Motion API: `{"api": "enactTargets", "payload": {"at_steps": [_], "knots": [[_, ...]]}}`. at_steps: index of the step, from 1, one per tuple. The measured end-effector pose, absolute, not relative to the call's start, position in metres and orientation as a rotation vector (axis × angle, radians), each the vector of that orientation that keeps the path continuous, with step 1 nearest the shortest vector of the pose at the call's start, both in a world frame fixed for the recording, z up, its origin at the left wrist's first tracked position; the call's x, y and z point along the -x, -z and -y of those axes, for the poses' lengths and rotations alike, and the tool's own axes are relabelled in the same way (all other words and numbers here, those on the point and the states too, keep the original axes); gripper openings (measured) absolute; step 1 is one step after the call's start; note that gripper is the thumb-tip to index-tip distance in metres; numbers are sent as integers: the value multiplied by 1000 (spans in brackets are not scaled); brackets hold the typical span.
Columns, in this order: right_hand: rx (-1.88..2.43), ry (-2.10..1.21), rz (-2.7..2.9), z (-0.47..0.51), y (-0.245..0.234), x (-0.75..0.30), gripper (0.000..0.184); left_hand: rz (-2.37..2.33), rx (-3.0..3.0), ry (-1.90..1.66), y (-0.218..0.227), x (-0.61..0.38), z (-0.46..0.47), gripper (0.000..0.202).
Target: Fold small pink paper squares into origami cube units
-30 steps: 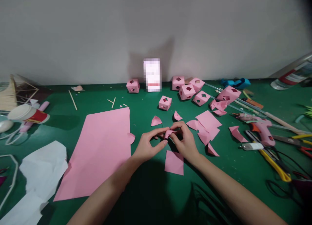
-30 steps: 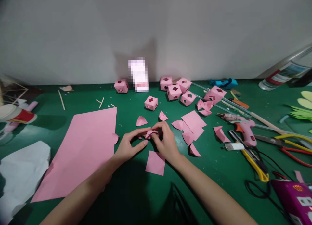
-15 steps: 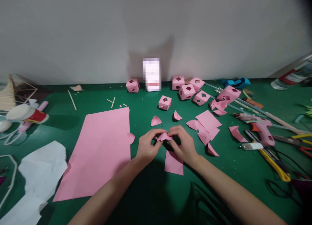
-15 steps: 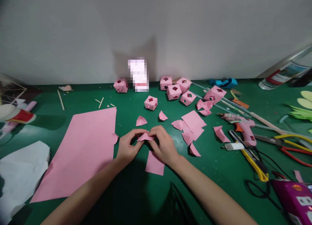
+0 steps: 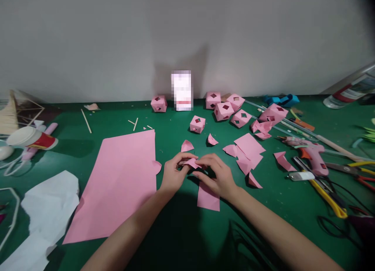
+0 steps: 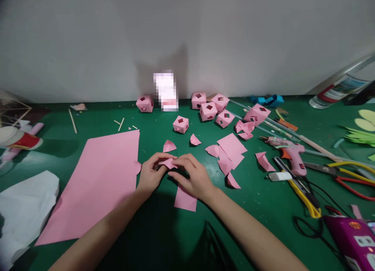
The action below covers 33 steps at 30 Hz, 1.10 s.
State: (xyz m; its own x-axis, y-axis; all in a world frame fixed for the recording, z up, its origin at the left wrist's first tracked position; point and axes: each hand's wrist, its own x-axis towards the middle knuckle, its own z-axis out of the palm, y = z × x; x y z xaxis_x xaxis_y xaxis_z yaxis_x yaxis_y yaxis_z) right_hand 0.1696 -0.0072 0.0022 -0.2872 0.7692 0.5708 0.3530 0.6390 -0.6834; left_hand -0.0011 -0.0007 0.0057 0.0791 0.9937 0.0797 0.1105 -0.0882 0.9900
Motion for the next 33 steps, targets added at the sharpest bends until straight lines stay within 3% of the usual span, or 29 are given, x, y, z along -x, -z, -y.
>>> {"api": "enactTargets", "payload": {"at_steps": [6, 21, 33], "knots": [[921, -503, 1855, 6, -2, -170, 23, -1229, -1382, -1117, -4, -1, 2, 11], [930, -334, 1864, 11, 3, -170, 13, -1198, -1492, -1112, -5, 0, 4, 19], [968, -463, 1888, 7, 6, -173, 11, -1216, -1540, -1087, -6, -2, 3, 17]]}}
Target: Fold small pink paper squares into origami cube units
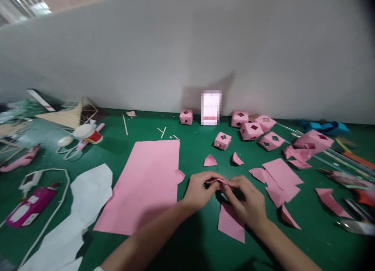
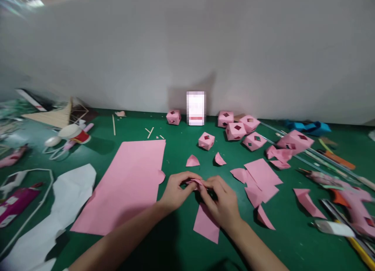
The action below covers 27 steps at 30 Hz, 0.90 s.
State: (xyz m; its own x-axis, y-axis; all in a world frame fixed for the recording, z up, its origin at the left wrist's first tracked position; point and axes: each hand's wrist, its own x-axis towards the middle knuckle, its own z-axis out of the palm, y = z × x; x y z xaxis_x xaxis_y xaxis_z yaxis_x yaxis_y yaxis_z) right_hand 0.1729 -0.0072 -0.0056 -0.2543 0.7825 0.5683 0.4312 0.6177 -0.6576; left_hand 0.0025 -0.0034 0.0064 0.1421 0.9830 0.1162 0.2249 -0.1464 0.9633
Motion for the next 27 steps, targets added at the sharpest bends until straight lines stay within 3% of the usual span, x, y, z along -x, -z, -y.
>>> {"api": "enactTargets", "payload": {"at_steps": [27], "knots": [[1096, -697, 1893, 9, 7, -169, 9, -1286, -1554, -1149, -9, -2, 4, 15]]}}
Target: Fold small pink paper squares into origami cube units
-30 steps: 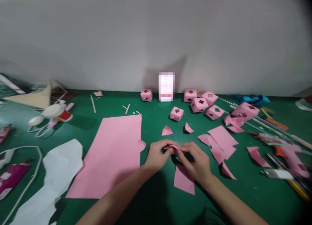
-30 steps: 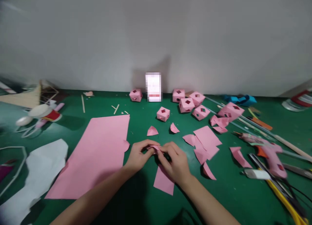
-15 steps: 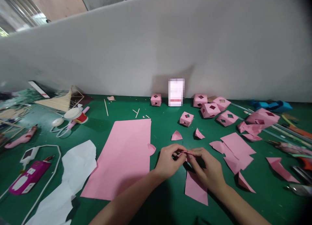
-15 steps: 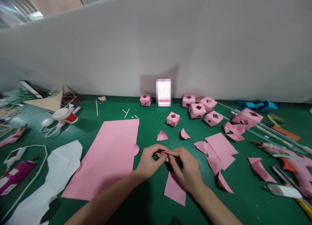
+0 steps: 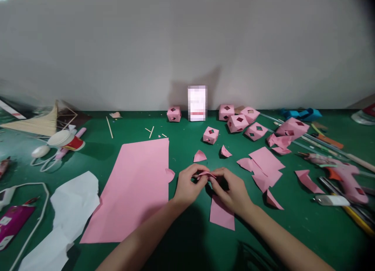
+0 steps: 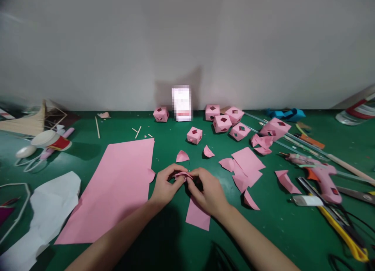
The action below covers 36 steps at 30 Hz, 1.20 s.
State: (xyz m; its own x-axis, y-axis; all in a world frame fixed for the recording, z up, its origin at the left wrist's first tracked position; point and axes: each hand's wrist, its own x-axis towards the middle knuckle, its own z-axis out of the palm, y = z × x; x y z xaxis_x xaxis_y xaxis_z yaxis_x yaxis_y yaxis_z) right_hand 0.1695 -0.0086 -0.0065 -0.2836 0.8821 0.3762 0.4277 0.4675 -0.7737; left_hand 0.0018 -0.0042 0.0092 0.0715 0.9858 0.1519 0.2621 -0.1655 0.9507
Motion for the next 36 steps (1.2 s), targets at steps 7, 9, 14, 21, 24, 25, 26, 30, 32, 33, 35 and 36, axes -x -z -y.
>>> {"api": "enactTargets", "payload": {"at_steps": [7, 9, 14, 21, 24, 25, 26, 30, 32, 33, 35, 36], "knots": [[1016, -642, 1879, 6, -1, -170, 13, -1316, -1563, -1140, -9, -4, 5, 10], [1028, -653, 1861, 6, 0, -170, 12, -1340, -1558, -1155, -8, -4, 5, 11], [1080, -674, 1846, 5, 2, -169, 7, -1351, -1552, -1155, -8, -4, 5, 12], [1089, -665, 1834, 6, -1, -169, 5, -1319, -1550, -1081, -9, -4, 5, 10], [1104, -655, 1825, 6, 1, -170, 5, -1320, -1545, -1058, -10, -5, 5, 11], [1110, -655, 1824, 7, 2, -170, 5, -1324, -1543, -1053, -10, -5, 5, 11], [1109, -658, 1825, 7, 3, -170, 6, -1326, -1541, -1050, -10, -5, 5, 11], [1067, -730, 1807, 6, 2, -171, 9, -1324, -1512, -1052, -9, -5, 4, 11], [1058, -823, 1765, 4, -1, -173, 13, -1312, -1476, -1054, -8, -4, 3, 12], [1062, -879, 1735, 3, -2, -174, 14, -1303, -1457, -1054, -7, -4, 3, 12], [1079, -994, 1674, -1, -4, -176, 18, -1285, -1435, -1049, -5, -3, 3, 13], [1083, -1053, 1648, -3, -5, -177, 18, -1280, -1434, -1046, -5, -3, 3, 12]]}}
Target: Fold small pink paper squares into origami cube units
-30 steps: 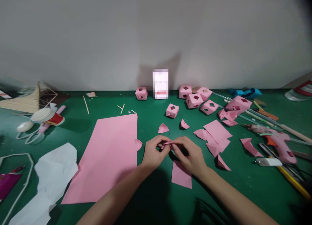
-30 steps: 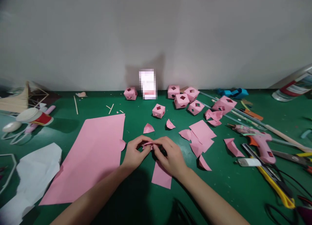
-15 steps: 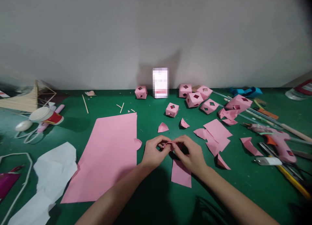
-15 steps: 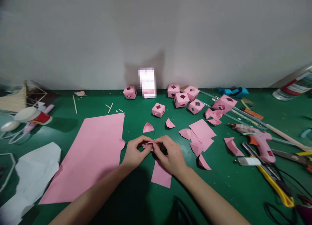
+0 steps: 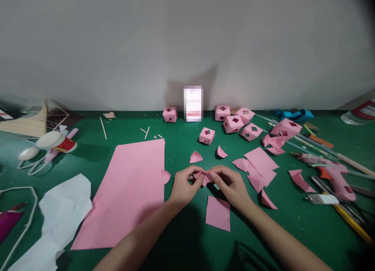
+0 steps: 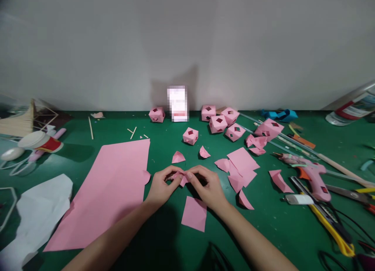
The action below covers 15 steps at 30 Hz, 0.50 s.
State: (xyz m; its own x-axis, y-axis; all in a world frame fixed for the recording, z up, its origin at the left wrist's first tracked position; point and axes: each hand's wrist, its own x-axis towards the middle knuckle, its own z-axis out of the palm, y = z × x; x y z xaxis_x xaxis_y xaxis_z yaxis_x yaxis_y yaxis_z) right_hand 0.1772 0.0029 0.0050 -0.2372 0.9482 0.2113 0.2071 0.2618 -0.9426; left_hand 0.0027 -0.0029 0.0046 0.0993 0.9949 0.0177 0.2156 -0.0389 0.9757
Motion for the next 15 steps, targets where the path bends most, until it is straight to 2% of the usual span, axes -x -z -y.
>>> {"api": "enactTargets", "payload": {"at_steps": [5, 15], "knots": [[1061, -1330, 1539, -7, -4, -179, 20, -1278, -1442, -1046, -5, -2, 3, 10], [1126, -1402, 1515, -10, -1, -180, 21, -1323, -1565, -1055, -1, -2, 3, 10]]}}
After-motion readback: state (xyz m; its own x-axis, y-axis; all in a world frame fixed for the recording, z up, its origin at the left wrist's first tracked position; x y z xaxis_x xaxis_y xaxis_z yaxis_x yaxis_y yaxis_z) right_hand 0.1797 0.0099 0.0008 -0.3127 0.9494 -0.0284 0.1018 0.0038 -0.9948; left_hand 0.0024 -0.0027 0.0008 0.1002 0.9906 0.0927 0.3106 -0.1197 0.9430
